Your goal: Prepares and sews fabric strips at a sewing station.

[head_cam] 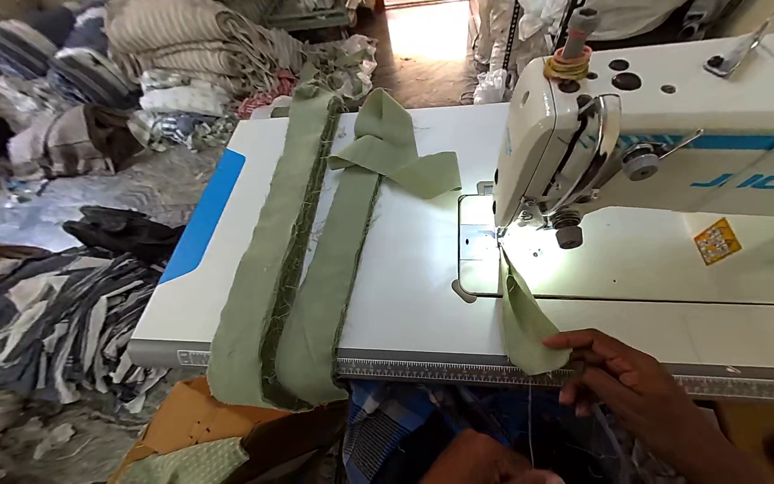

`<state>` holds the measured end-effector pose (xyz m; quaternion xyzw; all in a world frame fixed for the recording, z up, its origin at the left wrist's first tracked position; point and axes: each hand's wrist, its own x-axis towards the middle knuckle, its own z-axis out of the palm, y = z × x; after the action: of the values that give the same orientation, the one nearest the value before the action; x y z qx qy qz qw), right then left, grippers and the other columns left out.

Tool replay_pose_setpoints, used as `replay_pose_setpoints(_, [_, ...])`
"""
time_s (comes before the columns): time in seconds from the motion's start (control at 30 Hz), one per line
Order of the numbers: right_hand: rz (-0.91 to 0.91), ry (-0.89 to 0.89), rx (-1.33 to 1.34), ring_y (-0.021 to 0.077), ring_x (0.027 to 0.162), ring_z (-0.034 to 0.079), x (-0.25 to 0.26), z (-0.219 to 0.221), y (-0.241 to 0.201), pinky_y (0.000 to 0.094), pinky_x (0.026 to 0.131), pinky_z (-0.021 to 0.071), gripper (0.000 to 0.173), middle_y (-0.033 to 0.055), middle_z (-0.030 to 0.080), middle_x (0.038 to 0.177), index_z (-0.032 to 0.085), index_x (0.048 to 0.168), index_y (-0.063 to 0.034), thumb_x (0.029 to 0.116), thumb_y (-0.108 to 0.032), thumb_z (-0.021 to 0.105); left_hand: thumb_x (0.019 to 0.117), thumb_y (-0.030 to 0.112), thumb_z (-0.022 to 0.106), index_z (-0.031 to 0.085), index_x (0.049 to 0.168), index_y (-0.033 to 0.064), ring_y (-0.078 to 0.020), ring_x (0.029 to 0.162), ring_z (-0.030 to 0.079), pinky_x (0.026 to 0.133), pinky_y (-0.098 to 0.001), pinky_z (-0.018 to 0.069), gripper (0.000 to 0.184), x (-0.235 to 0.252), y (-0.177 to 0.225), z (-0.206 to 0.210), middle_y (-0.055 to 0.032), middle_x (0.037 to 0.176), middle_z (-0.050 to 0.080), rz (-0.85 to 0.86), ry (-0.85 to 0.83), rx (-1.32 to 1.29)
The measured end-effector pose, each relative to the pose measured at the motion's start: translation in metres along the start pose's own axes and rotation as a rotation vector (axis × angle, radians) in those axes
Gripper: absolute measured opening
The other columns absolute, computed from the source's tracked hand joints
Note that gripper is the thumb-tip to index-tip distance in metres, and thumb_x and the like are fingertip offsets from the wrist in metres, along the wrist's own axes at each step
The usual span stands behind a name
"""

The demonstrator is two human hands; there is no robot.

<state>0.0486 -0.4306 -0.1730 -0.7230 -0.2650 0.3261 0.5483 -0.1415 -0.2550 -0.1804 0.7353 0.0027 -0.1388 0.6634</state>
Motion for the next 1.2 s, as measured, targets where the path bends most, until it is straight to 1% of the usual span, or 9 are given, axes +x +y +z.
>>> replay_pose_setpoints(0.13, [0.034, 0.104, 0.021, 0.0235, 0.068, 0.071, 0.005, 0.008, -0.005, 0.0327, 0.055, 0.0619, 0.020, 0.0098, 0.073, 0.089, 0.071, 0.114, -0.0155, 0.0964, -0.024, 0.068, 0.1018, 0.023, 0.062, 0.050, 0.145, 0.0129, -0.0124, 0.074, 0.069, 0.063, -0.0324, 0.0620, 0.046, 0.013, 0.001, -0.015, -0.0028, 0.110, 0.069, -0.057, 0.220, 0.107])
replay_pose_setpoints(0.3, [0.007, 0.124, 0.011, 0.0241, 0.066, 0.071, 0.008, 0.010, -0.016, 0.0332, 0.055, 0.0620, 0.021, 0.0104, 0.071, 0.084, 0.069, 0.108, -0.0139, 0.0978, -0.032, 0.067, 0.1061, 0.010, 0.052, 0.034, 0.157, 0.0248, -0.0183, 0.061, 0.070, 0.053, -0.0336, 0.0646, 0.056, 0.055, 0.006, -0.020, -0.0053, 0.113, 0.068, -0.037, 0.526, -0.156])
replay_pose_setpoints(0.43, [-0.002, 0.130, 0.020, 0.0238, 0.066, 0.070, 0.008, 0.011, -0.020, 0.0337, 0.055, 0.0615, 0.021, 0.0101, 0.072, 0.089, 0.069, 0.110, -0.0152, 0.0973, -0.031, 0.069, 0.1029, 0.003, 0.055, 0.061, 0.129, 0.0074, -0.0257, 0.065, 0.073, 0.059, -0.0373, 0.0648, 0.027, 0.066, 0.009, -0.027, -0.0173, 0.095, 0.073, 0.136, 0.501, -0.364])
replay_pose_setpoints(0.57, [0.192, -0.025, 0.316, 0.0279, 0.078, 0.074, -0.007, 0.021, -0.024, 0.0407, 0.057, 0.0645, 0.060, 0.0097, 0.069, 0.120, 0.039, 0.153, -0.0273, 0.0997, -0.028, 0.067, 0.1037, 0.011, 0.059, 0.065, 0.117, 0.0029, -0.0237, 0.066, 0.072, 0.062, -0.0354, 0.0644, 0.017, 0.057, 0.005, -0.028, -0.0156, 0.086, 0.071, 0.169, 0.524, -0.311])
replay_pose_setpoints(0.77, [0.053, -0.058, -0.040, 0.0081, 0.051, 0.054, -0.050, -0.017, -0.008, 0.0273, 0.046, 0.0505, 0.032, -0.0021, 0.057, 0.066, 0.071, 0.106, -0.0123, 0.1093, -0.035, 0.048, 0.1043, 0.017, 0.059, 0.065, 0.114, 0.0012, -0.0201, 0.057, 0.066, 0.054, -0.0306, 0.0584, 0.020, 0.054, -0.004, -0.038, -0.0149, 0.076, 0.069, 0.089, 0.510, -0.290])
replay_pose_setpoints(0.83, [-0.018, 0.292, -0.578, 0.0219, 0.063, 0.064, -0.055, -0.046, -0.014, 0.0428, 0.052, 0.0557, 0.030, 0.0093, 0.065, 0.080, 0.071, 0.112, -0.0085, 0.1084, -0.029, 0.049, 0.1040, 0.018, 0.060, 0.066, 0.113, 0.0007, -0.0206, 0.057, 0.066, 0.054, -0.0308, 0.0585, 0.020, 0.054, -0.004, -0.039, -0.0156, 0.075, 0.069, 0.078, 0.506, -0.296])
replay_pose_setpoints(0.93, [-0.085, 0.448, -0.925, 0.0538, 0.123, 0.055, -0.046, -0.049, -0.019, 0.0733, 0.097, 0.0440, 0.048, 0.0343, 0.051, 0.141, 0.057, 0.139, 0.0055, 0.1039, -0.028, 0.053, 0.1037, 0.018, 0.061, 0.067, 0.112, 0.0000, -0.0206, 0.057, 0.066, 0.055, -0.0314, 0.0593, 0.021, 0.057, -0.003, -0.038, -0.0156, 0.076, 0.068, 0.079, 0.500, -0.305])
replay_pose_setpoints(1.07, [-0.103, 0.188, -0.460, 0.0141, 0.081, 0.072, -0.009, 0.012, -0.007, 0.0385, 0.065, 0.0640, 0.047, -0.0020, 0.071, 0.113, 0.057, 0.139, -0.0262, 0.0995, -0.051, 0.061, 0.1042, 0.017, 0.060, 0.066, 0.111, -0.0014, -0.0214, 0.058, 0.066, 0.055, -0.0323, 0.0597, 0.021, 0.059, -0.001, -0.037, -0.0168, 0.077, 0.068, 0.102, 0.504, -0.341])
replay_pose_setpoints(1.2, [-0.045, 0.135, -0.050, 0.0203, 0.065, 0.071, 0.013, 0.032, -0.007, 0.0353, 0.051, 0.0616, 0.023, 0.0042, 0.073, 0.090, 0.067, 0.113, -0.0178, 0.1038, -0.037, 0.059, 0.1038, 0.017, 0.060, 0.066, 0.109, -0.0024, -0.0213, 0.058, 0.066, 0.056, -0.0317, 0.0595, 0.021, 0.057, 0.005, -0.039, -0.0170, 0.077, 0.068, 0.101, 0.549, -0.356])
